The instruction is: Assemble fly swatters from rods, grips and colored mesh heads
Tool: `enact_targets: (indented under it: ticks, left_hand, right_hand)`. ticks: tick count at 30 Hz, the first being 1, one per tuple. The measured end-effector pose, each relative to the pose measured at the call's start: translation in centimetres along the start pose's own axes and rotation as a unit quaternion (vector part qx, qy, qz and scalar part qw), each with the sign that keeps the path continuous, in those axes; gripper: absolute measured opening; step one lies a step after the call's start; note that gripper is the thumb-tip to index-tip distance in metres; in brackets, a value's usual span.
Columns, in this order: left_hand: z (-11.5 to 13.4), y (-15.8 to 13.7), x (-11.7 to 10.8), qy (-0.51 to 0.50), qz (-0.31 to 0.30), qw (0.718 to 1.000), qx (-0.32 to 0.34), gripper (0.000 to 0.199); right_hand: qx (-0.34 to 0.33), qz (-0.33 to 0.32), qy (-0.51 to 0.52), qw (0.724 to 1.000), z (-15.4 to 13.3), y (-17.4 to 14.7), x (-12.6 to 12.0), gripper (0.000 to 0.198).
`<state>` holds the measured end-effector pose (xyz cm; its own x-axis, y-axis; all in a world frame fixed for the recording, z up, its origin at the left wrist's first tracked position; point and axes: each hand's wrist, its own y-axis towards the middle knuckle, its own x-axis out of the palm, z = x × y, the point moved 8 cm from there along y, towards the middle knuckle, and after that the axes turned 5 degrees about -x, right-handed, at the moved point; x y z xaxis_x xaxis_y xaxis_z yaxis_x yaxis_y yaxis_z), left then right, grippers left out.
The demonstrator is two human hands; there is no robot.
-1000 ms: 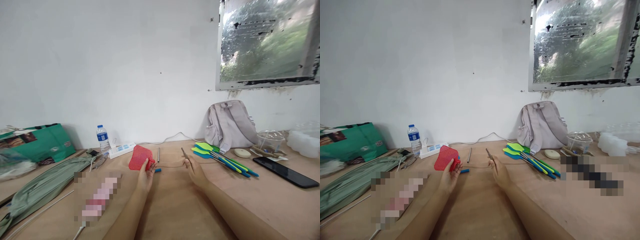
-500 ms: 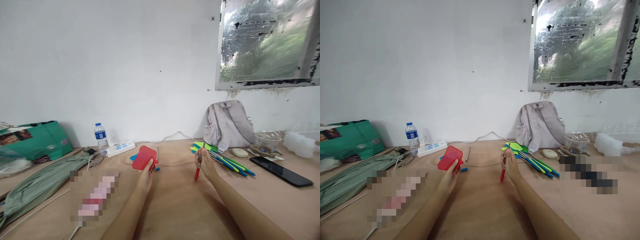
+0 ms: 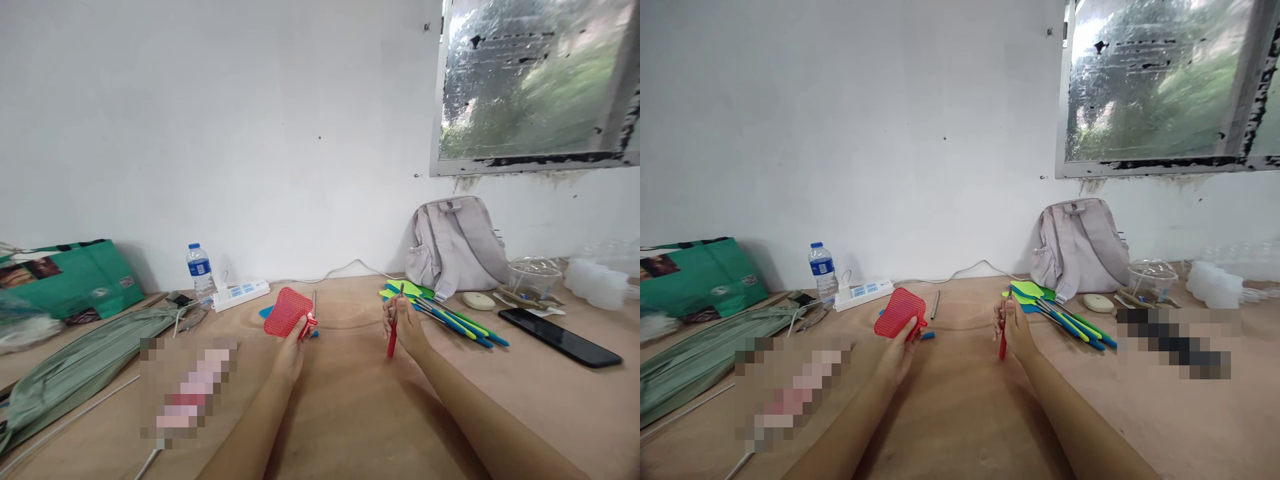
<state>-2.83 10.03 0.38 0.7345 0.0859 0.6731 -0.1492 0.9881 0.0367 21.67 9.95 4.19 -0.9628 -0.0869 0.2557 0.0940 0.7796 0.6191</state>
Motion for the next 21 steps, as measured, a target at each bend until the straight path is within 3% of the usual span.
enact_targets:
  ticks: [10, 14, 16, 19, 21]
  left_hand:
    - [0.3, -0.3, 0.3, -0.008, -0.007, 1.0, 0.009, 0.015]
    - [0.6, -0.4, 0.6, -0.002, -0.022, 1.0, 0.018, 0.019]
    - [0.6, -0.5, 0.6, 0.002, -0.021, 1.0, 0.014, 0.021]
    - [0.5, -0.6, 0.6, 0.003, -0.013, 1.0, 0.008, 0.023]
    - [0.4, -0.6, 0.6, 0.002, -0.006, 1.0, 0.008, 0.024]
  right_hand:
    - [0.003, -0.009, -0.015, 1.0, 0.7, -0.4, 0.4, 0.038]
    - [0.064, -0.055, -0.107, 0.991, 2.4, -1.2, 0.3, 0.037]
    - [0.06, -0.13, -0.197, 0.97, 2.5, -1.8, 1.3, 0.037]
    - [-0.018, -0.245, -0.322, 0.914, 1.0, -2.5, 3.8, 0.037]
    - [-0.047, -0.285, -0.372, 0.882, 0.2, -2.9, 4.9, 0.037]
